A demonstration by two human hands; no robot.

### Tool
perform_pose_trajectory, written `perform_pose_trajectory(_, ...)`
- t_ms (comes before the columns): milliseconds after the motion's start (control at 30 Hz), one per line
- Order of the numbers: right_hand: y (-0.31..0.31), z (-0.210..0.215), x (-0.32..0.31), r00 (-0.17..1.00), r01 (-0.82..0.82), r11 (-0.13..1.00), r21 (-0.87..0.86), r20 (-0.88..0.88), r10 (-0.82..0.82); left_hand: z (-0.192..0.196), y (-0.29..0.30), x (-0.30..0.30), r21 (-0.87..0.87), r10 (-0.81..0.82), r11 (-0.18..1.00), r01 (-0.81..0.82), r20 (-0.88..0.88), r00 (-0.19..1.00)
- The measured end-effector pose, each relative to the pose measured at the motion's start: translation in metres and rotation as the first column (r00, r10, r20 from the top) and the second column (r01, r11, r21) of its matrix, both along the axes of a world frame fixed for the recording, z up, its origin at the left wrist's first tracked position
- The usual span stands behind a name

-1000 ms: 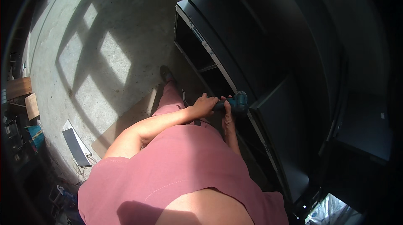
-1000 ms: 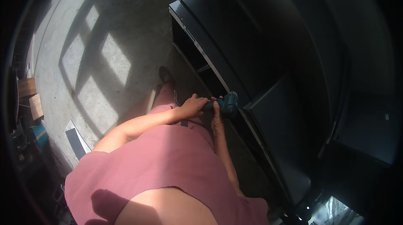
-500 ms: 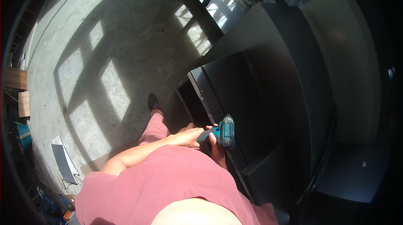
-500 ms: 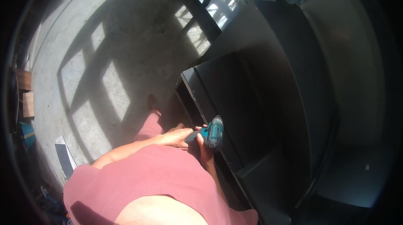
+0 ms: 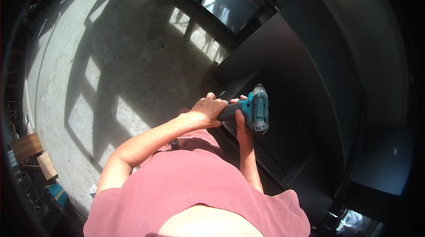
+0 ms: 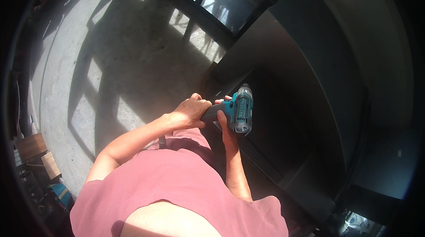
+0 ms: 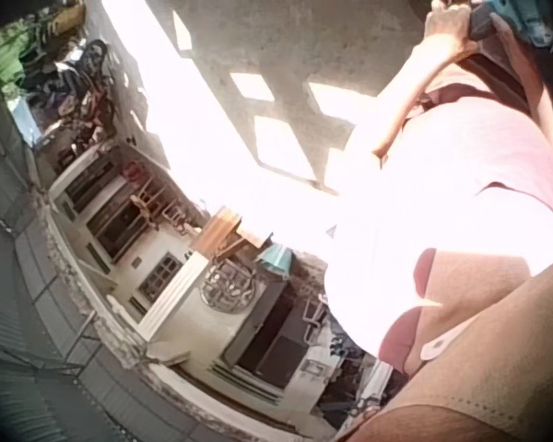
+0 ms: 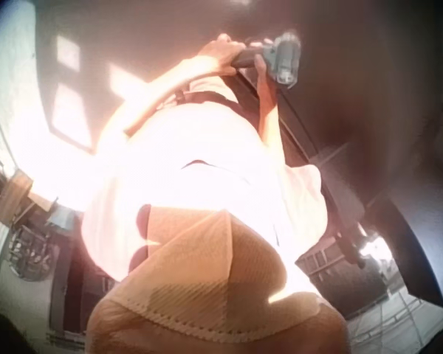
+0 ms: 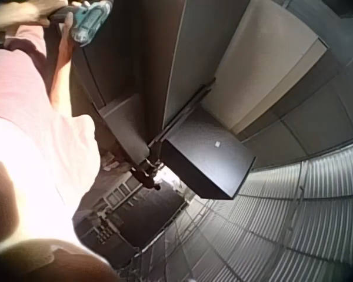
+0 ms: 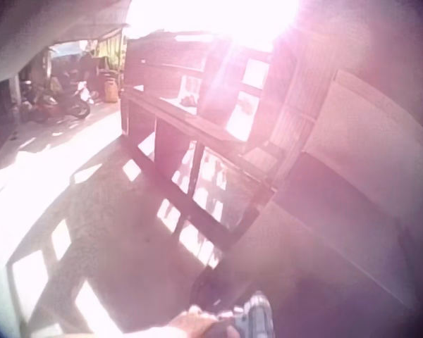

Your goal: The person fastens the panels of a cabinet unit using a power drill.

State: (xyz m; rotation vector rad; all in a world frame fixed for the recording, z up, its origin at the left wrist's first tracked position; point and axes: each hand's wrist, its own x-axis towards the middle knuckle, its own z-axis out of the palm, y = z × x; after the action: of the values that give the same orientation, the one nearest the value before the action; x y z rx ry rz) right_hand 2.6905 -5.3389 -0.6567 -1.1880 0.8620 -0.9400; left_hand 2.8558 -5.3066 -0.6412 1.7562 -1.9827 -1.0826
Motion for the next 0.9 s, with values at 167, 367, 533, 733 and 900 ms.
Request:
perform_pose_trajectory(167,-0.038,0.002,0.025,0.981,0.188,0.976,-0.113,0.075,-0.18,-0.003,-0.049,0.02,-0.201,-0.075,0.976,0.08,0.03,0.997)
perform_pose_trajectory(367,-0.077,-0.013,0.039,0.945,0.326,0.936,-0.135,0.08,-0.317,-0.012,-0.107,0.037,-0.223,-0.224,0.946,0.234,0.067,0.972)
perform_pose_trajectory(533,-0.124,-0.009,0.071,0.913,0.407,0.905,-0.124,0.072,-0.401,-0.025,-0.168,0.062,-0.315,-0.283,0.91,0.269,0.002,0.959)
perform_pose_trajectory(733,-0.161,-0.019,0.093,0.895,0.446,0.893,-0.055,0.02,-0.446,-0.047,-0.211,0.079,-0.316,-0.344,0.901,0.297,-0.105,0.933)
perform_pose_trajectory(900,-0.158,-0.051,0.099,0.827,0.56,0.825,-0.069,-0.006,-0.562,-0.072,-0.216,0.085,-0.305,-0.417,0.882,0.36,-0.147,0.897)
